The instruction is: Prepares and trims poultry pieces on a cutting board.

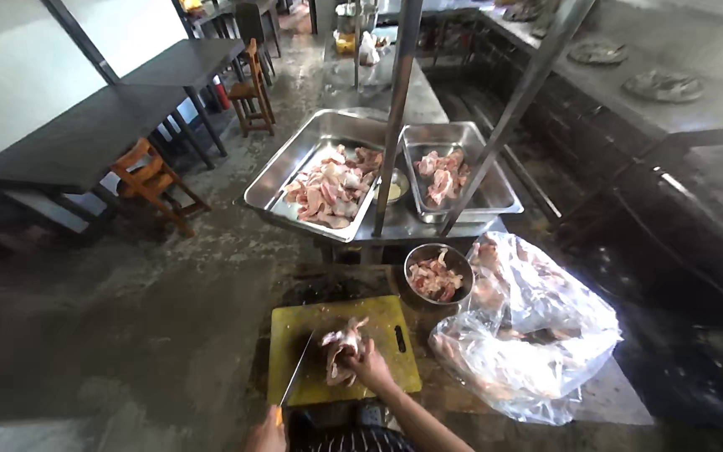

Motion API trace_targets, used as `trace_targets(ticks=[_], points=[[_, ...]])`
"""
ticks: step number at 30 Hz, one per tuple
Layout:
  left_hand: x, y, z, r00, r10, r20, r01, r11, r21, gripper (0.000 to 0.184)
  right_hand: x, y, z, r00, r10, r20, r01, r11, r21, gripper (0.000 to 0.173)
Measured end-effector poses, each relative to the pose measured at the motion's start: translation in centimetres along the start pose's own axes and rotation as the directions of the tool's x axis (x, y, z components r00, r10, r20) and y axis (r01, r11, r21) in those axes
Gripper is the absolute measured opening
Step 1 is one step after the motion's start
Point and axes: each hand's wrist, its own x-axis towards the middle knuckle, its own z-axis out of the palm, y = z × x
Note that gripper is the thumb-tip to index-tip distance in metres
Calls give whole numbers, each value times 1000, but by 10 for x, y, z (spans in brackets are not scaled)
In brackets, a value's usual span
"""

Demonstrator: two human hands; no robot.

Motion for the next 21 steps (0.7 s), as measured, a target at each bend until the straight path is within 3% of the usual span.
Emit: trace_targets(ticks=[3, 11, 17, 21], points=[[-18, 19, -12, 1000, 19, -11, -19, 1000, -23, 50, -2, 5, 3, 999, -35, -4, 35, 999, 18, 76], [-21, 69, -7, 967, 241, -77, -246, 967, -64, 51, -6, 0, 7, 998, -49, -28, 49, 999, -6, 76], [5, 93, 0, 954, 287, -89, -287, 958, 12, 46, -15, 9, 8, 990, -138, -25, 140, 987, 85, 83], [24, 99, 7, 963, 263, -51, -262, 965, 33, 44, -16, 21, 8, 975, -220, 19, 215, 968, 129, 74]])
